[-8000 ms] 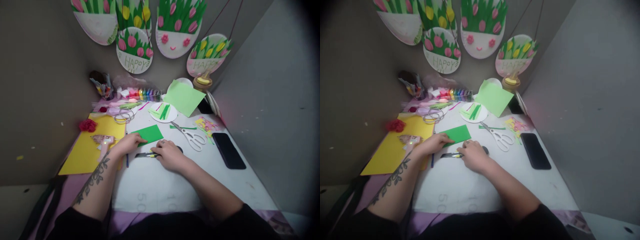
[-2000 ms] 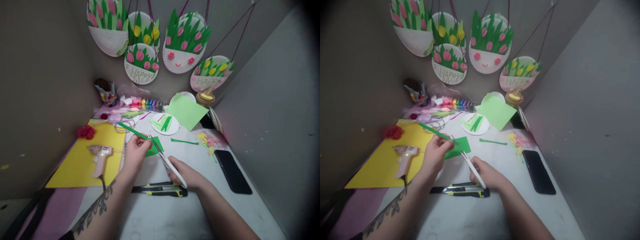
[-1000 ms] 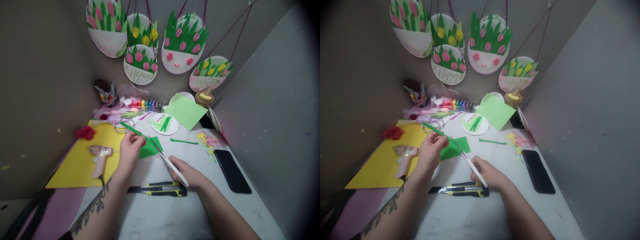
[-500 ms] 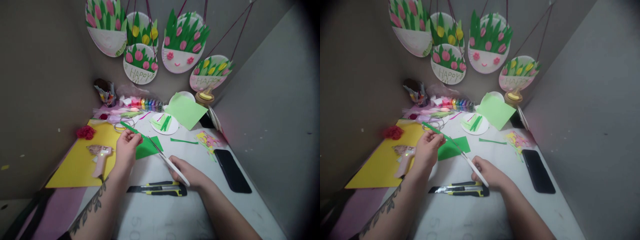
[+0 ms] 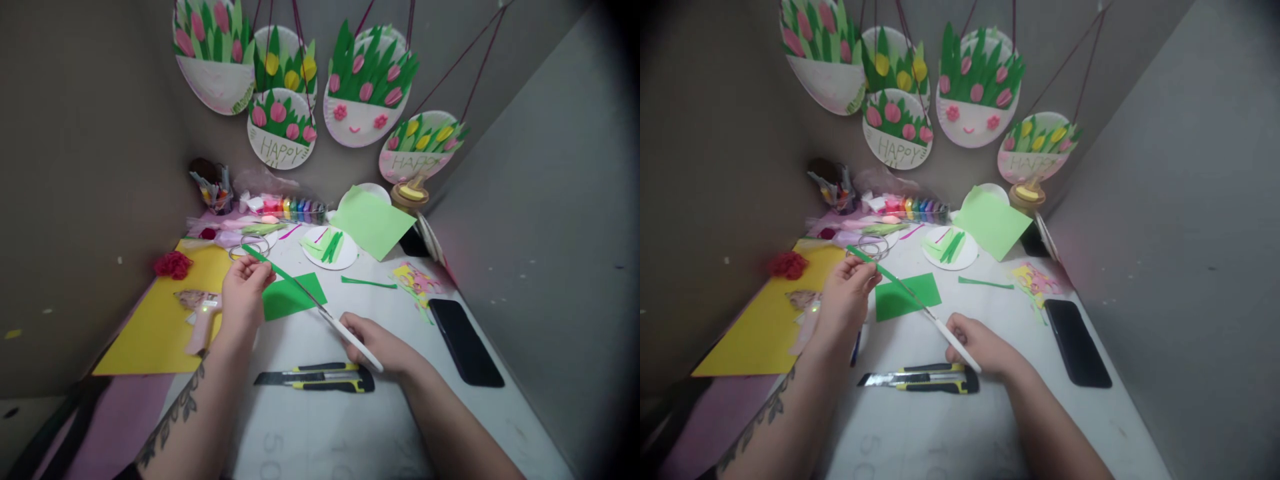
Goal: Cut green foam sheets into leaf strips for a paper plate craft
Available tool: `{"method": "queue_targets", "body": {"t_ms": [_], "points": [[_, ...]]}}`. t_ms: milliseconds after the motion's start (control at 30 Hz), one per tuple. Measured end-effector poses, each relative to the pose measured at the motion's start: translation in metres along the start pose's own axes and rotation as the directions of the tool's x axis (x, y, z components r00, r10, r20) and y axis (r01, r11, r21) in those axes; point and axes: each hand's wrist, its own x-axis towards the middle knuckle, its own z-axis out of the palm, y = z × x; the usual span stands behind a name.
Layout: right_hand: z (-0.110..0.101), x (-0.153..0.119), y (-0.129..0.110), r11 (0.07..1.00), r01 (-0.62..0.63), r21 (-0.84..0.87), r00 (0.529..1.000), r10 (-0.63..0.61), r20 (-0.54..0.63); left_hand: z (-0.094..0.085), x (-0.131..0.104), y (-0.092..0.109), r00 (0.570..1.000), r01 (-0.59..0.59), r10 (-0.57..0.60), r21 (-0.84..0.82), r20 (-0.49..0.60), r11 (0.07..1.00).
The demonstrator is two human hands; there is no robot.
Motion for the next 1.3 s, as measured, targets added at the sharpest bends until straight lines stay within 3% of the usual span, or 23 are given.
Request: {"method": "queue_targets", "body": {"t_ms": [233, 400, 567, 767, 1300], "points": [[-0.001, 0.0, 0.001, 1.0, -0.002, -0.012, 1.0, 0.002, -0.005, 0.0, 0.0, 0.001, 1.0, 0.009, -0.009, 0.003, -0.001, 1.0], [-0.001, -0.001, 0.0, 1.0, 0.022, -0.017, 0.999, -0.023, -0.038, 0.008, -0.011, 0.0, 0.989, 0.078, -0.089, 0.091, 0.117, 0.993], [-0.002, -0.001, 0.001, 0.999, 0.012, -0.033, 0.999, -0.013, -0.031, 0.009, -0.015, -0.005, 0.981, 0.05, -0.071, 0.117, 0.179, 0.992], [-0.002, -0.001, 0.003, 0.999, 0.037, 0.003, 0.999, -0.038, 0.009, 0.01, -0.017, -0.006, 0.979, 0.059, -0.09, 0.167, 0.181, 0.984], [-0.002, 0.001, 0.003, 0.999, 0.033, 0.006, 0.999, -0.033, -0.02, 0.012, -0.019, -0.005, 0.975, 0.078, -0.109, 0.162, 0.192, 0.984]]}}
